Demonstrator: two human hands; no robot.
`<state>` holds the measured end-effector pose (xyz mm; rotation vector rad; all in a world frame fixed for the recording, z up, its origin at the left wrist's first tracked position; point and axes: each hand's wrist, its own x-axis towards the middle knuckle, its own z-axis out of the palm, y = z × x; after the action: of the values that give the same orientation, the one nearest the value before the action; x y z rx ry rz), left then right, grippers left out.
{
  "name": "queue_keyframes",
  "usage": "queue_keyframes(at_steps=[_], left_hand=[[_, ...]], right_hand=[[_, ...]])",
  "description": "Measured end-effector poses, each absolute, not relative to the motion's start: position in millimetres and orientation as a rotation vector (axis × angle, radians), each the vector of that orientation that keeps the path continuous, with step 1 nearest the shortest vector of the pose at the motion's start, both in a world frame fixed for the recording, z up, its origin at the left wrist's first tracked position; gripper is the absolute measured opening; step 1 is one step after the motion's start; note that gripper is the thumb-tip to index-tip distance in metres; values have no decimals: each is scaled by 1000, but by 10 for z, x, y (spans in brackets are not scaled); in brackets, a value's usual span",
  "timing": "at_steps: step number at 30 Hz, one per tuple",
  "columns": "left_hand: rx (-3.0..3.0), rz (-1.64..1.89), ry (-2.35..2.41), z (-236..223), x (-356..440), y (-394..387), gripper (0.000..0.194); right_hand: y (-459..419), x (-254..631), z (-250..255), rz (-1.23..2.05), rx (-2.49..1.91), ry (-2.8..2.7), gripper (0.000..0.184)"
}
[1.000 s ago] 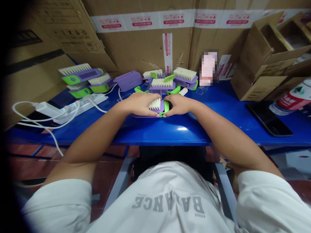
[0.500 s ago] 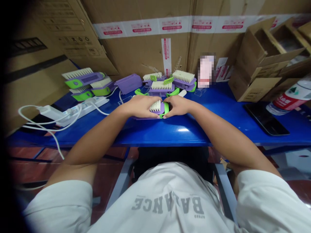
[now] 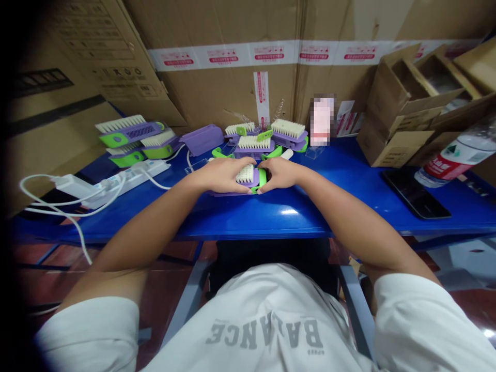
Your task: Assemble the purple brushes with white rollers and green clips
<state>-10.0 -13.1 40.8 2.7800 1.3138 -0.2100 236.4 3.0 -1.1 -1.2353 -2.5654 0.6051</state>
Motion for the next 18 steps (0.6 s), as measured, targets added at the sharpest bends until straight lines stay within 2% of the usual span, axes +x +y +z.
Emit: queue_keyframes(at_steps=[8, 12, 15, 18], left_hand=[[2753, -163, 1337, 383, -92, -130, 103], [2705, -20, 1210, 370, -190, -42, 111], [2619, 63, 1086, 355, -318, 88, 116], [2590, -18, 1101, 327, -406, 201, 120]], right_hand=[[71, 2394, -54, 583, -1174, -2571, 74], [69, 2386, -35, 557, -1218, -2593, 74], [72, 2422, 1, 556, -1260, -2601, 82], [89, 2496, 35, 581, -1301, -2614, 88]])
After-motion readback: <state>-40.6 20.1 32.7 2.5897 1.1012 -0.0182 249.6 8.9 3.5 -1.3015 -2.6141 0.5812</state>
